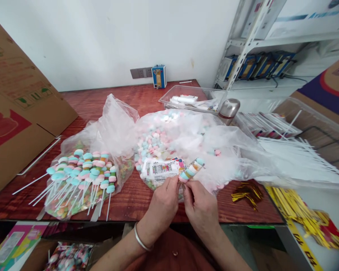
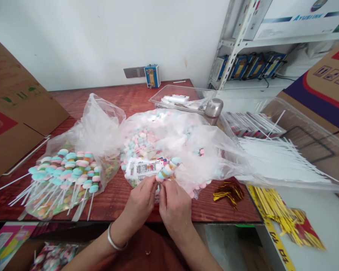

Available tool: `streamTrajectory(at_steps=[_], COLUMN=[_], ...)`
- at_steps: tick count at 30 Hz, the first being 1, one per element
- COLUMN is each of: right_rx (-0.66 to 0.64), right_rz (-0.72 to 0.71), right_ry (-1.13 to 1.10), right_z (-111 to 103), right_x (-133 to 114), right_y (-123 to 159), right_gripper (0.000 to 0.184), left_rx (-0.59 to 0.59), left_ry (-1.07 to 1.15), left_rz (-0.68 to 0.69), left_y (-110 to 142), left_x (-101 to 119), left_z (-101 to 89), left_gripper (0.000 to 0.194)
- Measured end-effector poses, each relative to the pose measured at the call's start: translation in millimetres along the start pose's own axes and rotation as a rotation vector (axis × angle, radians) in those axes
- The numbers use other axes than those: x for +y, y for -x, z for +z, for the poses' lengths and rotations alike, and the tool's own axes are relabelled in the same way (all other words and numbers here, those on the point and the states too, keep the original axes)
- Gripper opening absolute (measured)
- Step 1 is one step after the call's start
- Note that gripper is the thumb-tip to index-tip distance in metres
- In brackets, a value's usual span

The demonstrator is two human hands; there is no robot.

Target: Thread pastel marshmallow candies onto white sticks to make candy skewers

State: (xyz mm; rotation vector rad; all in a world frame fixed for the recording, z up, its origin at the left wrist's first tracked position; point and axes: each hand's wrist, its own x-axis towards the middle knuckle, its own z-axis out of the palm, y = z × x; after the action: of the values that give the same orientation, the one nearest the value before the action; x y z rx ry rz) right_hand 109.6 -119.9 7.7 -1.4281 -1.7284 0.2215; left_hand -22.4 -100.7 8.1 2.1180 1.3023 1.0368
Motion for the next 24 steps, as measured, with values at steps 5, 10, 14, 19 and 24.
streamTrajectory(at_steps=[5,10,14,19,24], right_rx=[-0.107,-0.038,0.012,-0.024,-0.353], right_rz=[0.201,0.227,0.270,0.327,0.373], right_ry=[-0.357,-0.457,-0.458,-0.596,-0.833], right_z=[-3,3,5,-2,-21], right_x=[-4,-6,-9,-5,6], right_y=[-4,-8,-9,-9,-16], right_gripper=[0.019,0.014,0.012,0.010,0.016], left_rx=[0.040,0.056,0.073,0.030,-0.004], left_ry=[0.011,0.146,0.187,0.484,0.623], left_rz=[-0.036,-0.106,-0.104,-0.083,0.058], left_y=[-4,-7,-5,-15,-26], left_x=[3,9,9,10,17], left_z=[-2.1,-3.9,-0.1,-9.7,-50.3], left_gripper=[0.021,0.023,0.025,0.028,0.034])
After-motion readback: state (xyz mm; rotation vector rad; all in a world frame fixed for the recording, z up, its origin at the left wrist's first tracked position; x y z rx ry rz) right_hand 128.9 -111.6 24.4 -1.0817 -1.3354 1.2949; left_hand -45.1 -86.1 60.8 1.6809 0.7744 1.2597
